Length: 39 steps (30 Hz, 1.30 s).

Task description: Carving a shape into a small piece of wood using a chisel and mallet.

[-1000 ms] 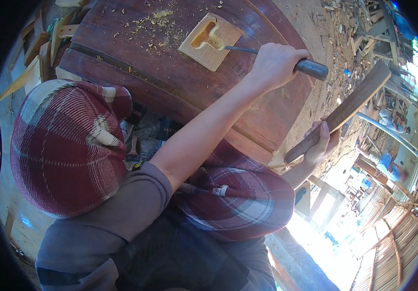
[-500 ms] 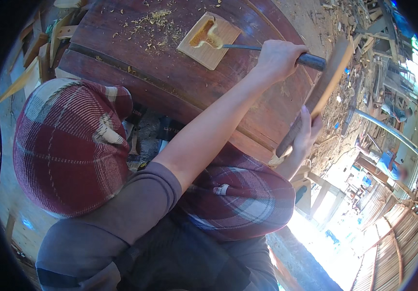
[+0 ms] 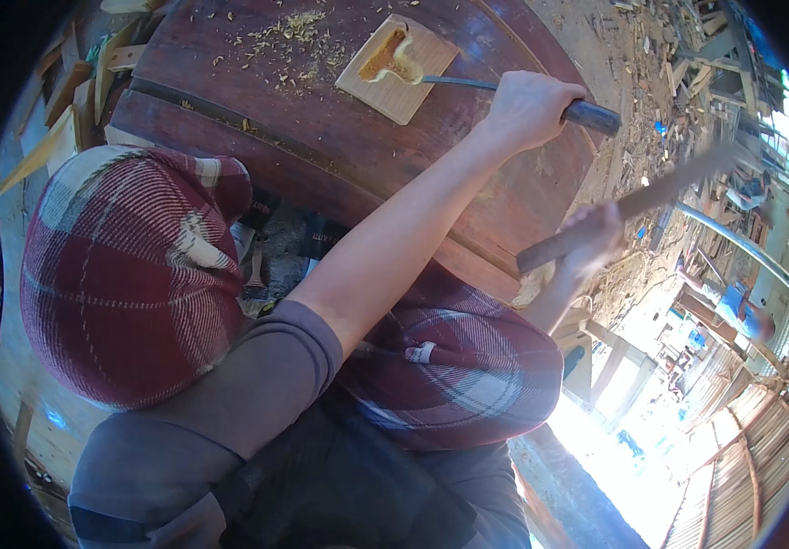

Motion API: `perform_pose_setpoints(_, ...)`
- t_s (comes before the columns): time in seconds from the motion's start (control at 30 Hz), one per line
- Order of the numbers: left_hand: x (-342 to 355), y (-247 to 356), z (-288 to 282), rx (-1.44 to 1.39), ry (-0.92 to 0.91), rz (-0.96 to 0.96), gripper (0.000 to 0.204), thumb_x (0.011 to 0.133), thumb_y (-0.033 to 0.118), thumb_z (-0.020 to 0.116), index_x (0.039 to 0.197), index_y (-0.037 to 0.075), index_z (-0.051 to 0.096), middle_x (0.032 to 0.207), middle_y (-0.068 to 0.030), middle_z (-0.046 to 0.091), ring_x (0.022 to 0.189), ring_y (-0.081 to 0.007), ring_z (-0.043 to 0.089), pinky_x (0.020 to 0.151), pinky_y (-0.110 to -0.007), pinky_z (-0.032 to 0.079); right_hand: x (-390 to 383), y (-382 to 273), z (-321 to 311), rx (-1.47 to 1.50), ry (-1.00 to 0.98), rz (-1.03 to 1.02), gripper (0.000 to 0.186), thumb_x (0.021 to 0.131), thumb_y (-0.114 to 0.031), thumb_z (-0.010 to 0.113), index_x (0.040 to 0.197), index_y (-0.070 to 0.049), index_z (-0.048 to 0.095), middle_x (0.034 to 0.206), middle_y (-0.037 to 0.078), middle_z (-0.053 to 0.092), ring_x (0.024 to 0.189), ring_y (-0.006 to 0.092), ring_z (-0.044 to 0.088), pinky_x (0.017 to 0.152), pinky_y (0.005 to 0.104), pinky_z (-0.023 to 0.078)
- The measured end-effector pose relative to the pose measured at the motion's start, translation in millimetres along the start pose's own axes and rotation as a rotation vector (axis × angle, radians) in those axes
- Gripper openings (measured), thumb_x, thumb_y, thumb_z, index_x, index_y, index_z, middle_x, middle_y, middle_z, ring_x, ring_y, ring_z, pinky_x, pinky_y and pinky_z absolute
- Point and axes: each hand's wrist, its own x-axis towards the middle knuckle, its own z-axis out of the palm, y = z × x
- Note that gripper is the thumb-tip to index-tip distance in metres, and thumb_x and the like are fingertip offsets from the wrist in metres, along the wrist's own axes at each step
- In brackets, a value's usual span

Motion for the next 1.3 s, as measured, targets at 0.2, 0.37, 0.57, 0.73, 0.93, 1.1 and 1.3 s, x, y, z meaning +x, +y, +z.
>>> perform_pose_setpoints(0.2, -4.1, -1.7, 3.9, 0.021, -0.003, 0.03, 0.016, 0.072, 0.015, 0.065, 0.087, 0.021, 0.069, 0.07, -0.0043, 0.066, 0.071, -0.0255, 0.066, 0.059, -0.04, 0.049, -3.9, 4.8, -1.4, -0.491, 0.044, -0.118, 0.028, 0.085, -0.035, 0.06, 0.09, -0.008, 0.053, 0.064, 0.005, 0.052, 0.052, 0.0134, 0.052, 0.047, 0.0263, 0.046)
perform_pose_setpoints(0.37, -11.6, -3.0, 12.2, 0.016, -0.007, 0.052, 0.013, 0.073, 0.015, 0.065, 0.085, 0.02, 0.069, 0.068, -0.0048, 0.066, 0.069, -0.0261, 0.066, 0.058, -0.04, 0.048, -8.0, 14.8, 11.7, -0.358, 0.053, -0.05, 0.018, 0.085, -0.023, 0.057, 0.076, -0.008, 0.052, 0.058, 0.002, 0.048, 0.045, 0.011, 0.049, 0.039, 0.0263, 0.039)
perform_pose_setpoints(0.57, -8.2, -3.4, 11.4, 0.045, -0.003, 0.029, 0.009, 0.074, 0.017, 0.065, 0.082, 0.02, 0.068, 0.069, -0.0043, 0.066, 0.069, -0.0256, 0.067, 0.058, -0.04, 0.048, 2.7, 8.6, -11.0, -0.027, -0.036, -0.04, 0.02, 0.084, -0.024, 0.063, 0.081, -0.006, 0.053, 0.058, 0.001, 0.05, 0.045, 0.0137, 0.051, 0.042, 0.0271, 0.043)
perform_pose_setpoints(0.73, -13.2, -25.9, 6.5, 0.066, -0.006, 0.026, 0.009, 0.074, 0.016, 0.064, 0.082, 0.018, 0.068, 0.07, -0.0053, 0.067, 0.068, -0.0262, 0.067, 0.059, -0.04, 0.049, -4.3, 34.3, 6.1, -0.443, -0.07, 0.0, 0.034, 0.081, -0.035, 0.068, 0.087, -0.005, 0.054, 0.061, 0.004, 0.051, 0.046, 0.0152, 0.051, 0.043, 0.0269, 0.044)
perform_pose_setpoints(0.93, -11.0, -17.8, -1.8, 0.064, 0.076, 0.014, 0.009, 0.075, 0.015, 0.064, 0.082, 0.017, 0.068, 0.069, -0.0065, 0.067, 0.069, -0.0262, 0.067, 0.059, -0.04, 0.049, 1.7, 2.1, -11.6, 0.012, -0.058, 0.013, 0.033, 0.082, -0.034, 0.066, 0.089, -0.004, 0.054, 0.061, 0.007, 0.05, 0.046, 0.0146, 0.05, 0.043, 0.0261, 0.042)
perform_pose_setpoints(1.1, 1.5, 9.1, -15.5, 0.05, 0.09, 0.029, 0.01, 0.076, 0.015, 0.063, 0.086, 0.016, 0.067, 0.068, -0.0063, 0.064, 0.068, -0.0271, 0.065, 0.06, -0.04, 0.047, -1.9, 2.0, -9.3, -0.091, -0.07, -0.05, 0.027, 0.084, -0.029, 0.064, 0.086, -0.005, 0.053, 0.061, 0.005, 0.049, 0.045, 0.013, 0.048, 0.041, 0.0251, 0.039)
perform_pose_setpoints(1.3, 0.2, 7.4, -19.3, 0.039, 0.308, 0.034, 0.018, 0.077, 0.015, 0.065, 0.095, 0.016, 0.062, 0.07, -0.0061, 0.06, 0.07, -0.0272, 0.062, 0.064, -0.04, 0.044, -6.5, 1.8, -0.7, -0.081, -0.103, -0.017, 0.023, 0.083, -0.026, 0.065, 0.084, -0.007, 0.053, 0.062, 0.003, 0.047, 0.046, 0.0119, 0.045, 0.042, 0.0251, 0.038)
